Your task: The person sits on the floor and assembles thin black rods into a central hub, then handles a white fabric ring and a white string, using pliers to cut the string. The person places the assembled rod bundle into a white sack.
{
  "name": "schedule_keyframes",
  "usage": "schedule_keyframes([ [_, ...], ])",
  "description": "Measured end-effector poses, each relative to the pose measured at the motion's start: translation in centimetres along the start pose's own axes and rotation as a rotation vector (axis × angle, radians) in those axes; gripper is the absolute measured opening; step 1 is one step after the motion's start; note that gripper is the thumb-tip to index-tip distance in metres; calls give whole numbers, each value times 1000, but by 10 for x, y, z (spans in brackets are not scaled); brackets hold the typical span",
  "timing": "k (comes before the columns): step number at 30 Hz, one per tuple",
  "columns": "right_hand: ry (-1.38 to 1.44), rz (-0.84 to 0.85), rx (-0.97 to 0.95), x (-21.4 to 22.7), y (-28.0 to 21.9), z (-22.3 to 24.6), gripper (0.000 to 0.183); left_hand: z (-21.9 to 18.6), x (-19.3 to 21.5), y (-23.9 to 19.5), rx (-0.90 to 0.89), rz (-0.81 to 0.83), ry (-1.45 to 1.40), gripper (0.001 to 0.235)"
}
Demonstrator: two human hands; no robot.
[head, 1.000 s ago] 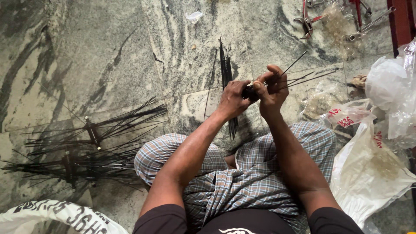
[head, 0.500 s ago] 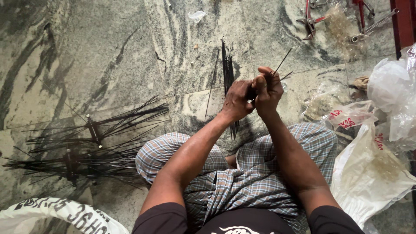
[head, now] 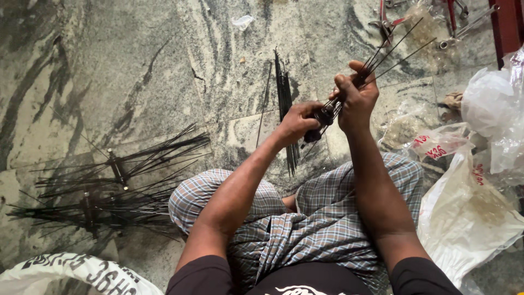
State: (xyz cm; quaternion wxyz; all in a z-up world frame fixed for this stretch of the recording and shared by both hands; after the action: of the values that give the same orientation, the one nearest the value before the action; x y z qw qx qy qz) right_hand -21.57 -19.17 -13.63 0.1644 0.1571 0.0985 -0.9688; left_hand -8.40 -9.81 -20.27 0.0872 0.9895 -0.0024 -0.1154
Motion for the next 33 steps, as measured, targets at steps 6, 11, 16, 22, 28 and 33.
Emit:
schedule_keyframes([
  [6, 116, -49, -148, 1, 13, -19, 31, -4, -7, -3, 87, 63, -14, 55],
  [11, -26, 174, -95, -13, 3, -19, 52, -17, -9, 2, 139, -41, 146, 77],
  [16, -84, 307, -230, -24, -4, -25, 77, -31, 15, 0, 131, -172, -4, 72],
  [22, -98, 357, -301, -26, -2, -59, 80, -40, 32, 1, 36, -270, -165, 61],
  [28, -125, 385, -581, -39, -24, -87, 73, -45, 52, -3, -93, -513, -36, 48],
  [33, -427, 479, -459, -55, -39, -71, 65, -49, 70, -4, -161, -713, 12, 40],
])
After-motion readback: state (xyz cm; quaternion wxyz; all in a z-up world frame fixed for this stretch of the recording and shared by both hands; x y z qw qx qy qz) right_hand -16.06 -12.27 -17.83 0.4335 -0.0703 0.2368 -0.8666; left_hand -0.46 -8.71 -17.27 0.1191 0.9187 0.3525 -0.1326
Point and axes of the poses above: each hand's wrist, its own y-axis towards the middle knuckle, its own x-axis out of the back of the hand, z = x × y, the point moved 2 cm from there along y, towards the middle knuckle, and after that the axes turned 14 degrees about -x, right-handed, at the moved point
